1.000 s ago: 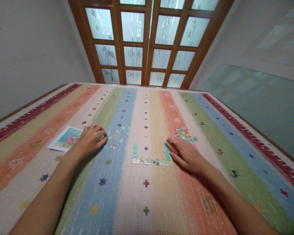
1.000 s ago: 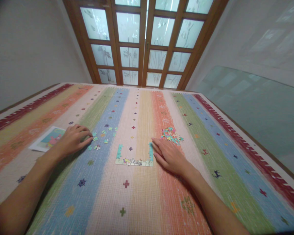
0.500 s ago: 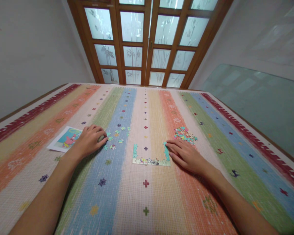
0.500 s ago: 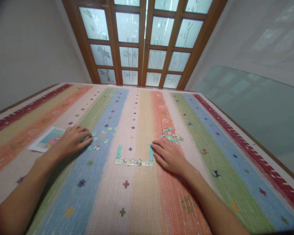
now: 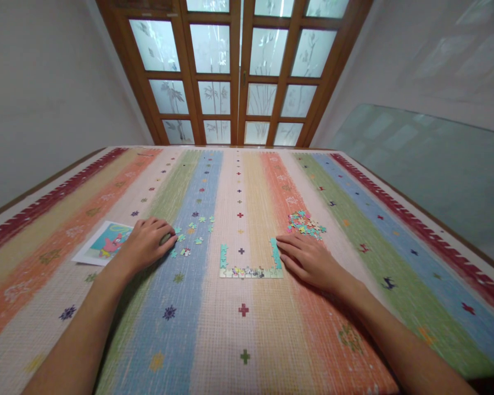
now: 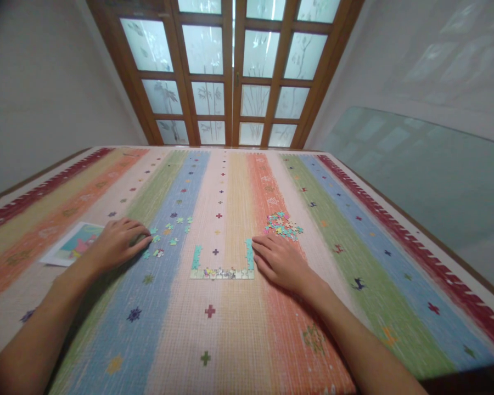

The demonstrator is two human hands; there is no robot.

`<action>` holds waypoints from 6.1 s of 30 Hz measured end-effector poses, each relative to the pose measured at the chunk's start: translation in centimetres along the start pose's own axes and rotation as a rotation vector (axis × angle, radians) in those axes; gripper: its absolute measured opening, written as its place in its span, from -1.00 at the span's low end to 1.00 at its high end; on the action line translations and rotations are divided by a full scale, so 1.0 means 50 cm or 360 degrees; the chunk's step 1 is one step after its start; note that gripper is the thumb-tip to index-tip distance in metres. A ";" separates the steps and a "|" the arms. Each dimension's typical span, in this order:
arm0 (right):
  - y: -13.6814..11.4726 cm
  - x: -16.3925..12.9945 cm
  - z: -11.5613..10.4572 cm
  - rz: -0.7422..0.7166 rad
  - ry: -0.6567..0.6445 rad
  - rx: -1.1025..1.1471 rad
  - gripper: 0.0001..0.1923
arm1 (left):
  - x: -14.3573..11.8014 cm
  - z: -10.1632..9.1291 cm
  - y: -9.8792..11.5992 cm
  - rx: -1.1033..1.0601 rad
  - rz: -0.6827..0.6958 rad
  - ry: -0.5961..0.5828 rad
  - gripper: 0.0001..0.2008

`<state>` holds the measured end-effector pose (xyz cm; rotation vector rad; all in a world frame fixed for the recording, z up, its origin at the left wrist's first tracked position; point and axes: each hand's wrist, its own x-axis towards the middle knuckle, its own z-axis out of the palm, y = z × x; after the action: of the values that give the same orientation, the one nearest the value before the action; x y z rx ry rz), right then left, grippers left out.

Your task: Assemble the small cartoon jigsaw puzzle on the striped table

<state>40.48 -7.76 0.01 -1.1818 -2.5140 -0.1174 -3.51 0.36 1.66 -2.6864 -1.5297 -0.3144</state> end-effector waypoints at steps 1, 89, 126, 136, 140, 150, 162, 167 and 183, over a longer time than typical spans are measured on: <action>-0.002 0.000 0.001 0.0008 0.0005 0.0006 -0.64 | 0.000 0.000 0.000 -0.0001 -0.0001 0.0002 -0.60; -0.013 -0.002 -0.006 -0.0070 0.0011 0.0112 -0.69 | -0.016 -0.076 0.030 -0.0062 -0.0322 0.0098 -0.63; -0.081 0.013 -0.001 -0.0265 0.0083 0.0171 -0.80 | -0.015 0.078 0.281 -0.0230 0.1061 0.0369 -0.69; -0.093 0.012 0.006 -0.0211 0.0046 0.0067 -0.70 | -0.019 0.081 0.285 -0.0241 0.1054 0.0365 -0.68; -0.096 0.007 0.010 -0.0179 0.0062 0.0038 -0.68 | -0.021 0.080 0.288 -0.0217 0.1067 0.0369 -0.68; -0.103 0.005 0.015 -0.0108 -0.0048 -0.0041 -0.70 | -0.021 0.076 0.294 -0.0157 0.1099 0.0382 -0.67; -0.107 0.005 0.014 -0.0070 -0.0106 0.0008 -0.69 | -0.035 0.075 0.319 -0.0148 0.1116 0.0292 -0.67; -0.108 0.007 0.010 -0.0031 -0.0137 0.0022 -0.69 | -0.044 0.079 0.328 -0.0135 0.1091 0.0194 -0.65; -0.094 0.005 0.014 -0.0094 -0.0119 0.0084 -0.69 | -0.026 0.077 0.308 -0.0212 0.0973 0.0456 -0.72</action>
<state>36.55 -10.47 -0.22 -1.1112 -2.6011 -0.0220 9.63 -8.16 -1.26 -2.8716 -0.5913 -0.7383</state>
